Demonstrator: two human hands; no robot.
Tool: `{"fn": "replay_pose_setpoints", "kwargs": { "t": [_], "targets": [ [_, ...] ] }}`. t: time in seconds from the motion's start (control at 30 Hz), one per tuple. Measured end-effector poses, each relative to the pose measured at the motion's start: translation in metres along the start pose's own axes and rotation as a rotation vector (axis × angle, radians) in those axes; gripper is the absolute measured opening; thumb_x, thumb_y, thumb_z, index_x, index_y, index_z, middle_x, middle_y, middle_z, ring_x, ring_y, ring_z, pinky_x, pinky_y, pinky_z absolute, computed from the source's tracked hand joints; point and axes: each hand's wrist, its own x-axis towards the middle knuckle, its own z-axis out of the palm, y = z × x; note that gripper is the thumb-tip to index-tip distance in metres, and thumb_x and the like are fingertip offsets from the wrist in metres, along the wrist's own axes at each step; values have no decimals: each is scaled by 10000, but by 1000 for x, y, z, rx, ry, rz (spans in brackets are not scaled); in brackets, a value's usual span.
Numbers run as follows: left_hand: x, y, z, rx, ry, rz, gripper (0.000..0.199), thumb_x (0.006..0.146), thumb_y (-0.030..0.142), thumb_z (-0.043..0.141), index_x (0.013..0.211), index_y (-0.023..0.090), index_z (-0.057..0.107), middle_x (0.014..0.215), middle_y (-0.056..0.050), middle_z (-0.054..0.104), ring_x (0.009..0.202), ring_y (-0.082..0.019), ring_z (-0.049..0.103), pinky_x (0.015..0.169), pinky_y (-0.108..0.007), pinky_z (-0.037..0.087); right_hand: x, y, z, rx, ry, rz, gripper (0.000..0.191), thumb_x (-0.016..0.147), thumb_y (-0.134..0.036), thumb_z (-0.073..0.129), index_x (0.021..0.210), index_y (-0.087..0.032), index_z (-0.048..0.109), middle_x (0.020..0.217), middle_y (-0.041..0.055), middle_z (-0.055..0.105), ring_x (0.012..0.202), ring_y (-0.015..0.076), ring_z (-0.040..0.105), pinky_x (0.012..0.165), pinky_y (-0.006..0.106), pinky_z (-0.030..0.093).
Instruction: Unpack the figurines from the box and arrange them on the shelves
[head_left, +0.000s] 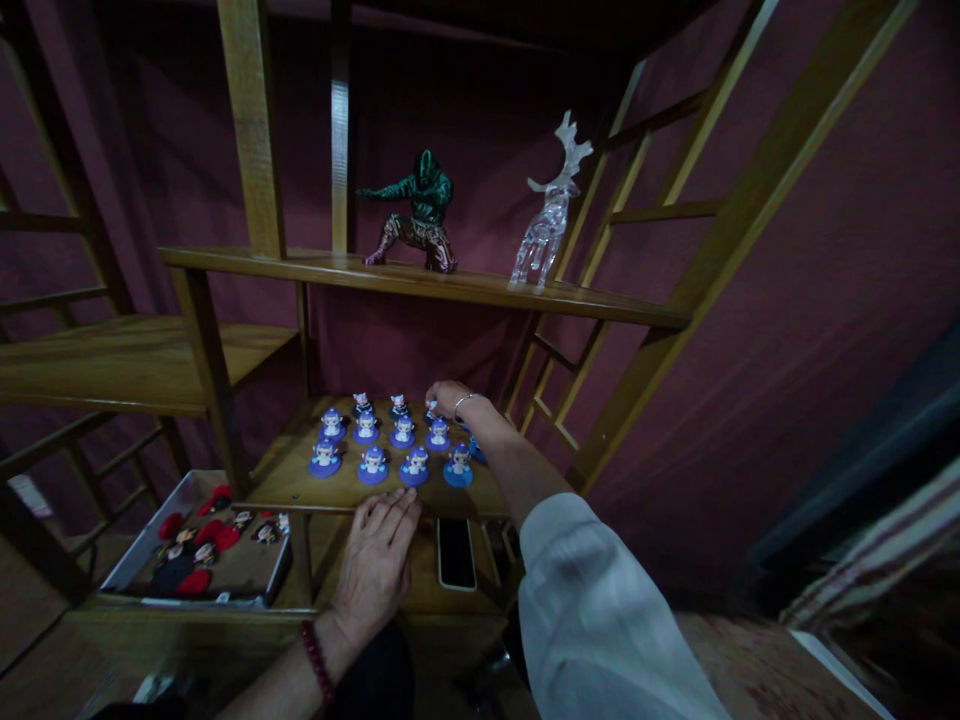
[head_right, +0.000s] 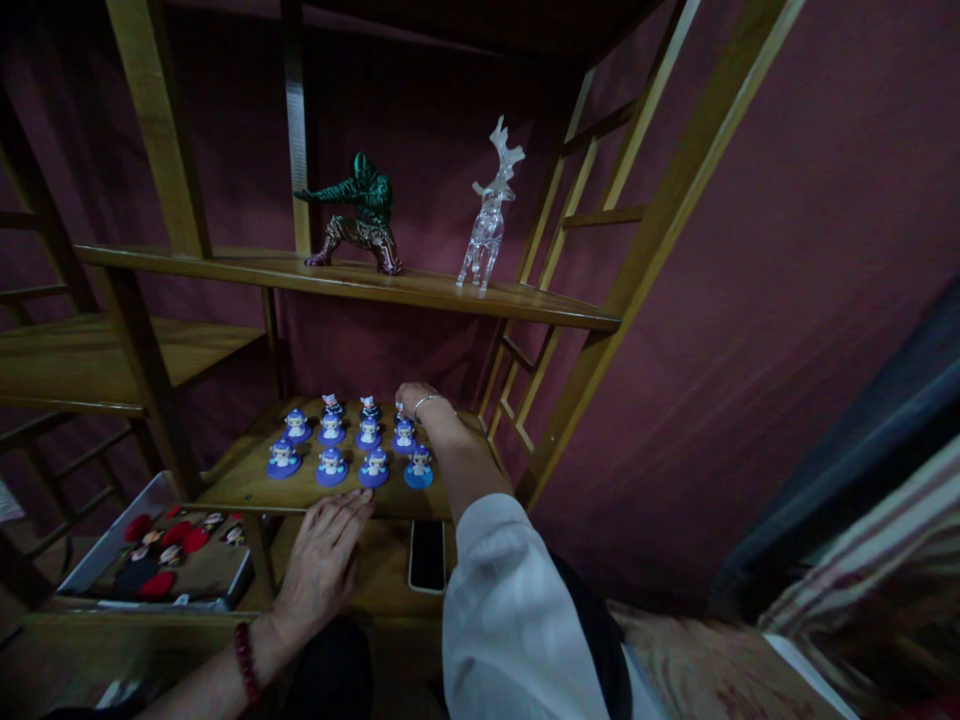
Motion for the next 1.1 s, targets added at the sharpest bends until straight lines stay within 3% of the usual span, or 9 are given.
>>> {"fn": "replay_pose_setpoints", "kwargs": {
  "t": [0.4, 0.73, 1.1],
  "targets": [
    [0, 0, -1, 7, -9, 6, 487, 696, 0, 388, 1152, 111, 520, 1198, -103, 563, 1104, -212, 471, 936, -401, 366, -5, -13, -9, -41, -23, 36, 307, 652, -161, 622, 947, -231, 672, 999, 55, 673, 902, 179, 615, 646, 202, 417],
    [0, -1, 0, -12, -2, -2, 512, 692, -6, 381, 1166, 131, 517, 1197, -105, 563, 1119, -209, 468, 940, -408, 367, 0, -10, -1, -27, 7, 60, 330, 662, -165, 612, 979, -244, 660, 1036, 46, 662, 917, 176, 611, 674, 201, 425],
    [1, 0, -3, 10, 1, 11, 500, 690, 4, 403, 1157, 131, 528, 1193, -106, 568, 1102, -206, 489, 931, -393, 377, -18, 20, -13, 37, 24, 98, 471, 667, -202, 643, 1131, -261, 582, 1091, 14, 636, 961, 159, 592, 726, 178, 420]
  ]
}}
